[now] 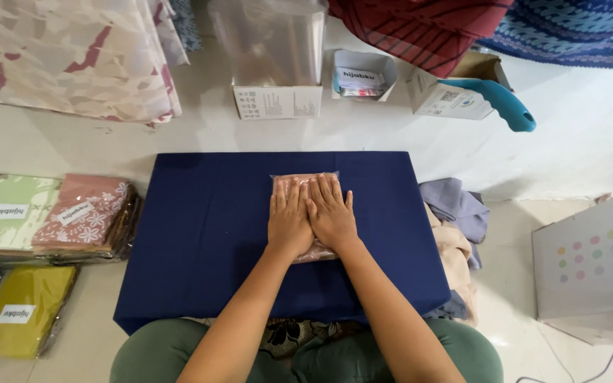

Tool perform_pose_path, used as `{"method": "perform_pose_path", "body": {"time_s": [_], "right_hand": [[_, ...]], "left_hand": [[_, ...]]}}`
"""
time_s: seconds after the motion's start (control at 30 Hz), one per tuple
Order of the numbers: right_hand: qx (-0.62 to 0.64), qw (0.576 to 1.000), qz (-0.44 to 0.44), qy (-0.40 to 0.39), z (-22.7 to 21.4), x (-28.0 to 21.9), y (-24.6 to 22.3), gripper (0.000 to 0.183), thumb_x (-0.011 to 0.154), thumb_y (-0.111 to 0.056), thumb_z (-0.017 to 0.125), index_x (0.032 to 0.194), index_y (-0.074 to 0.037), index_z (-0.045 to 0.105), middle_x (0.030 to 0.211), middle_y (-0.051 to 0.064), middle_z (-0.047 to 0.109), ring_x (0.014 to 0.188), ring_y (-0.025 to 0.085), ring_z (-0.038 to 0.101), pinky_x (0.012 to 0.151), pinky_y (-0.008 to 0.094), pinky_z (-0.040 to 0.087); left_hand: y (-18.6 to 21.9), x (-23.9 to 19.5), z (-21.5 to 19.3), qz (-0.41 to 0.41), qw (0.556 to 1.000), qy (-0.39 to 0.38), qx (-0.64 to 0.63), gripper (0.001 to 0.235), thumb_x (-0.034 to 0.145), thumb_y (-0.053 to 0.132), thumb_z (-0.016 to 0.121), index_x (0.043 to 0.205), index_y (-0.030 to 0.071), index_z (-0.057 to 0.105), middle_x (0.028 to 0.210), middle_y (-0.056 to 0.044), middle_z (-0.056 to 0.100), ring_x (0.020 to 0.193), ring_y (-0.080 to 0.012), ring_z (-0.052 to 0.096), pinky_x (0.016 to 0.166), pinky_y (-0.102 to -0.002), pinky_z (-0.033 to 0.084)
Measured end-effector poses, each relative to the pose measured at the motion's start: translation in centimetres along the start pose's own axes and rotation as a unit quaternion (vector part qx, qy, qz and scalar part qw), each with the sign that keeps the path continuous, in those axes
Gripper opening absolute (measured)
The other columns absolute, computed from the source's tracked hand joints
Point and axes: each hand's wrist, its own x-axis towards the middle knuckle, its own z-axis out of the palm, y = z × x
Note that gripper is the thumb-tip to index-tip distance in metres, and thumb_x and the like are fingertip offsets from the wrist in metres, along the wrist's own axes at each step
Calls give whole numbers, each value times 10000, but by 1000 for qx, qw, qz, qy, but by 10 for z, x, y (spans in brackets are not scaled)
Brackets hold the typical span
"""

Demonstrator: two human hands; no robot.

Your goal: The person sits on the floor and places a white fabric on a blue surface. They use a lint roller to clean the fabric, rolling it over the surface to remove lint. The person flips the fabric over to clean the other side and continues rolling until the task is complete.

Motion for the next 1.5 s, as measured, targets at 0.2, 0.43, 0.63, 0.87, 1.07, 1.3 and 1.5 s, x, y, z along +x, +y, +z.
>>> {"method": "perform_pose_path", "body": {"time_s": [0.2, 0.43, 0.63, 0.87, 1.07, 1.3, 1.5], "right_hand": [[0, 1000, -8, 21, 5, 1, 3, 632, 1089, -513, 109, 1653, -253, 227, 1732, 5, 153, 1593, 293, 68, 1259, 591, 105], [20, 997, -13, 70, 13, -1, 8, 623, 1093, -506, 140, 1631, -242, 314, 1713, 20, 234, 1585, 315, 137, 1247, 604, 165], [65, 991, -30, 111, 16, 3, 16, 592, 1098, -522, 210, 1602, -261, 379, 1687, 12, 313, 1581, 316, 191, 1236, 607, 224], [40, 983, -51, 172, 27, 4, 21, 558, 1098, -546, 274, 1564, -289, 444, 1658, 17, 370, 1558, 319, 257, 1218, 624, 258], [6, 989, -66, 133, 9, -13, 6, 565, 1103, -473, 217, 1617, -271, 337, 1702, 78, 253, 1572, 363, 166, 1248, 613, 150], [5, 994, -58, 87, 8, -12, 5, 596, 1108, -454, 161, 1656, -224, 210, 1723, 105, 155, 1577, 373, 99, 1251, 579, 186], [-4, 998, -23, 54, 13, -6, 4, 608, 1092, -499, 126, 1654, -282, 205, 1734, 26, 132, 1592, 307, 72, 1265, 528, 171]], "left_hand": [[-16, 11, 33, 49, 992, 120, 7, 637, 988, 234, 348, 1610, 103, 298, 1685, -128, 265, 1541, -490, 112, 1230, -562, 176], [-23, 14, 45, 87, 975, 203, 4, 654, 909, 223, 466, 1550, 92, 457, 1594, -142, 452, 1497, -499, 272, 1185, -560, 261], [-24, 17, 50, 84, 962, 258, 21, 631, 890, 293, 578, 1504, 157, 538, 1564, -85, 507, 1465, -425, 381, 1134, -529, 352], [-19, 14, 43, 55, 960, 272, 46, 565, 897, 296, 565, 1455, 212, 561, 1543, -10, 515, 1447, -343, 423, 1073, -483, 426], [-19, 14, 41, 35, 985, 167, 32, 614, 985, 279, 426, 1575, 112, 388, 1716, -106, 205, 1546, -470, 136, 1192, -549, 273], [-18, 15, 36, 17, 994, 111, 16, 622, 1019, 302, 379, 1612, 127, 312, 1716, -128, 176, 1554, -472, 107, 1220, -560, 213], [-11, 9, 19, -6, 998, 58, -10, 622, 1053, 351, 285, 1642, 162, 224, 1731, -91, 112, 1574, -428, 22, 1249, -531, 142]]}}
